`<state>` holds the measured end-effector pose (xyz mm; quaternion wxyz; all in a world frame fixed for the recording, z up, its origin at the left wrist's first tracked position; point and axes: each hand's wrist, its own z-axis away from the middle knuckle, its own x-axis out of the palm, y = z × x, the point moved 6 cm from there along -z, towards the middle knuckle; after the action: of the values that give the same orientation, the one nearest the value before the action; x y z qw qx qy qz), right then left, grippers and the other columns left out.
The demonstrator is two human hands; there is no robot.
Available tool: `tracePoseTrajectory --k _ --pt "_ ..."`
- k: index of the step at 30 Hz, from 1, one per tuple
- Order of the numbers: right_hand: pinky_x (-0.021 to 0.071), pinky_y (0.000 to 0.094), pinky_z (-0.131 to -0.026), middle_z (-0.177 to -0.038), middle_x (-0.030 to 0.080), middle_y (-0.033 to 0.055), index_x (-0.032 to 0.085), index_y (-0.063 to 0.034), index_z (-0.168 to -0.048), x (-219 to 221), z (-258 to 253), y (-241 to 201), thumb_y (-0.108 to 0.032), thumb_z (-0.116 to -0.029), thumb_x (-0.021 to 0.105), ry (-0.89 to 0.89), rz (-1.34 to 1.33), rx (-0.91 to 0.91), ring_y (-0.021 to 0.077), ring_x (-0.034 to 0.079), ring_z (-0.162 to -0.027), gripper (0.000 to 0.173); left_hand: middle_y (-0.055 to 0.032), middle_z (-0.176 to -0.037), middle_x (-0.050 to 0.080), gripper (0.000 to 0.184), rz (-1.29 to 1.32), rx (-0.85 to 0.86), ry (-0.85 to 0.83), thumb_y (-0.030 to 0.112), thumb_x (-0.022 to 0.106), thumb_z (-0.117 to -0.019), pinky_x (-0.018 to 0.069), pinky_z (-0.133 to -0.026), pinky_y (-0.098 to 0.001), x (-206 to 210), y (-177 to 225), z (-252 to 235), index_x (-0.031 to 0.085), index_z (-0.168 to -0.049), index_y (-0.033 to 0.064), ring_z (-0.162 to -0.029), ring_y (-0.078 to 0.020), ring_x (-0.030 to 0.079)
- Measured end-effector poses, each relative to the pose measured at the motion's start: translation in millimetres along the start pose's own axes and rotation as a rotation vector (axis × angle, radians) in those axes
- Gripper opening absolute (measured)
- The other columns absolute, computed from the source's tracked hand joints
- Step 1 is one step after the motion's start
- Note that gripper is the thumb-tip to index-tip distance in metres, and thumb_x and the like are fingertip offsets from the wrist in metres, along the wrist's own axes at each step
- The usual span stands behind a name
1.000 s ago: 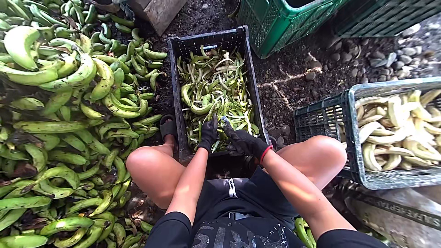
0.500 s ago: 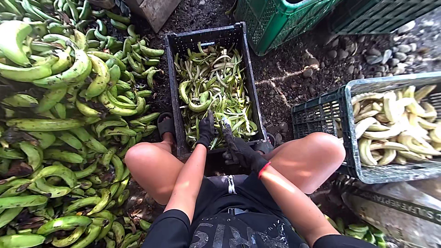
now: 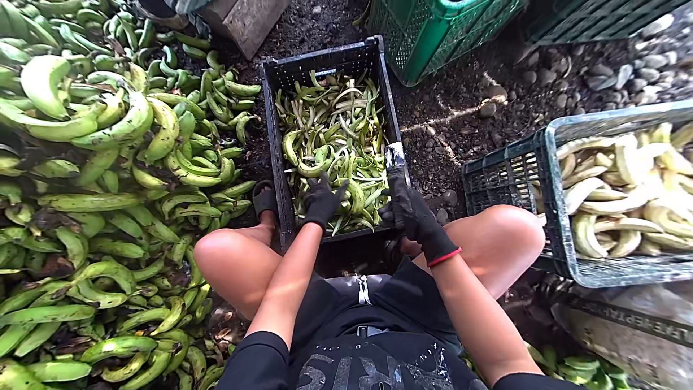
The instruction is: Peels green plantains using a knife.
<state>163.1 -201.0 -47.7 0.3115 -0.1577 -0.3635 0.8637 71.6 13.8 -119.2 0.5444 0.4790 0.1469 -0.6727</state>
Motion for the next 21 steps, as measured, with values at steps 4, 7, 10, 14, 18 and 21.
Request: tracePoseTrajectory --k 4,7,10,14,18,21 --pt "0.0570 0.0332 -0.062 -0.084 0.066 0.0069 0.058 -0.0128 -0.134 2 -6 4 -0.066 -0.1053 0.031 -0.012 -0.021 -0.052 0.0145 0.063 -0.063 0.067 -0.0234 -0.143 0.053 0.070 -0.312 0.165 -0.121 0.062 0.059 -0.0948 0.0480 -0.092 -0.0681 42 27 -1 0.048 -0.152 0.0233 -0.120 -0.0453 0.059" --pt "0.0588 0.0336 -0.061 -0.082 0.069 0.0095 0.056 -0.0083 -0.134 0 -11 8 -0.063 -0.1070 0.030 -0.029 0.001 -0.030 0.0173 0.067 -0.062 0.066 -0.0205 -0.139 0.058 0.048 -0.301 0.170 -0.129 0.043 0.058 -0.1015 0.0485 -0.094 -0.0668 42 29 -10 0.059 -0.140 0.0146 -0.122 -0.0432 0.060" --pt "0.0595 0.0349 -0.063 -0.082 0.069 0.0101 0.056 -0.0079 -0.135 -7 -11 8 -0.063 -0.1070 0.031 -0.031 -0.035 -0.054 0.0182 0.068 -0.064 0.067 -0.0232 -0.133 0.062 0.045 -0.113 0.168 -0.118 0.037 0.057 -0.1037 0.0455 -0.102 -0.0654 16 17 -26 0.060 -0.137 0.0076 -0.126 -0.0430 0.058" --pt "0.0603 0.0337 -0.060 -0.078 0.067 0.0096 0.053 -0.0087 -0.141 -3 -6 -16 -0.058 -0.1085 0.032 -0.039 -0.093 -0.095 0.0179 0.067 -0.059 0.063 -0.0187 -0.112 0.069 0.044 0.682 0.073 0.097 0.038 0.065 -0.1005 0.0576 -0.089 -0.0474 -64 -10 -19 0.063 -0.127 0.0031 -0.097 -0.0283 0.069" --pt "0.0563 0.0301 -0.054 -0.078 0.070 0.0073 0.057 -0.0108 -0.138 4 -7 -44 -0.059 -0.1083 0.033 -0.055 -0.058 -0.217 0.0160 0.066 -0.059 0.061 -0.0047 -0.128 0.064 0.044 1.406 0.376 0.161 0.043 0.053 -0.1050 0.0580 -0.091 -0.0400 -137 -5 63 0.051 -0.143 0.0218 -0.109 -0.0190 0.066" --pt "0.0549 0.0264 -0.054 -0.072 0.066 0.0034 0.056 -0.0090 -0.136 14 -5 -71 -0.052 -0.1107 0.030 -0.087 -0.078 -0.339 0.0124 0.065 -0.059 0.056 -0.0046 -0.124 0.064 0.054 1.493 0.596 0.065 0.060 0.038 -0.1045 0.0582 -0.091 -0.0436 -176 14 70 0.046 -0.144 0.0243 -0.108 -0.0219 0.066"
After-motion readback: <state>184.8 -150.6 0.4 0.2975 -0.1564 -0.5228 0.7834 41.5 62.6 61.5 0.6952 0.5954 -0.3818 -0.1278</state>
